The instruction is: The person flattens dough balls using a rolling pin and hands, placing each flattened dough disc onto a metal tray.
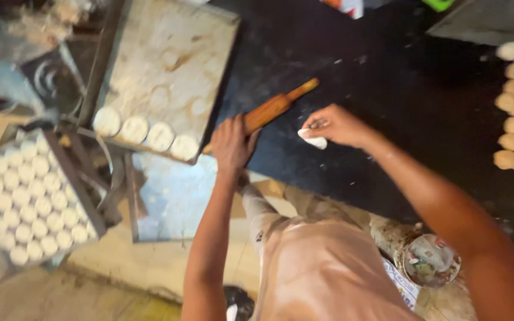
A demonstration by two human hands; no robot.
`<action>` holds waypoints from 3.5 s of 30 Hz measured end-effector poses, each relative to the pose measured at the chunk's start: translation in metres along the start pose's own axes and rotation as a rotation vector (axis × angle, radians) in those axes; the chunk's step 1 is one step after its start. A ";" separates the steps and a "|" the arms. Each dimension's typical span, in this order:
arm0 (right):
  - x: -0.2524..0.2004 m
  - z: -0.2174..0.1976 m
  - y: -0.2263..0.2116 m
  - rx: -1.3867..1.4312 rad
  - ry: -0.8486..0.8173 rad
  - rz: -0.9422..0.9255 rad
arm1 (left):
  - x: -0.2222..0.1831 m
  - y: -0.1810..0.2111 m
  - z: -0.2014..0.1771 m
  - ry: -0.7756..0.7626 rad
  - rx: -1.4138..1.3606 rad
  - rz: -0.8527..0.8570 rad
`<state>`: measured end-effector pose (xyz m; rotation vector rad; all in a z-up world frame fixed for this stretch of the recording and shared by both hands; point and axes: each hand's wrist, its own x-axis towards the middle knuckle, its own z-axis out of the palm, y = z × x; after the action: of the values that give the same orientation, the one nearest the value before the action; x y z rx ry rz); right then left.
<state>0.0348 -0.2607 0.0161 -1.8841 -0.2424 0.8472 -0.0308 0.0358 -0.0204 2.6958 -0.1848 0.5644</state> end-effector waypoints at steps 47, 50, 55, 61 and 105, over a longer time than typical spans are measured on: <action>-0.176 -0.205 0.183 -0.707 1.348 0.383 | 0.067 0.058 0.057 -0.184 0.150 0.165; -0.143 -0.132 0.131 -0.427 1.513 -0.314 | 0.071 0.069 0.063 -0.151 0.142 0.083; -0.107 -0.026 0.074 -0.776 0.828 -0.407 | 0.066 0.073 0.063 -0.120 0.148 0.073; -0.079 -0.034 0.065 -0.529 0.882 -0.079 | 0.065 0.073 0.063 -0.093 0.131 0.079; -0.063 0.047 0.030 -1.129 0.576 -0.341 | 0.068 0.067 0.043 -0.100 0.093 0.105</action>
<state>-0.0480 -0.2730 0.0071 -2.8905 -0.7577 -0.1923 0.0329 -0.0464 -0.0063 2.8194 -0.3368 0.4797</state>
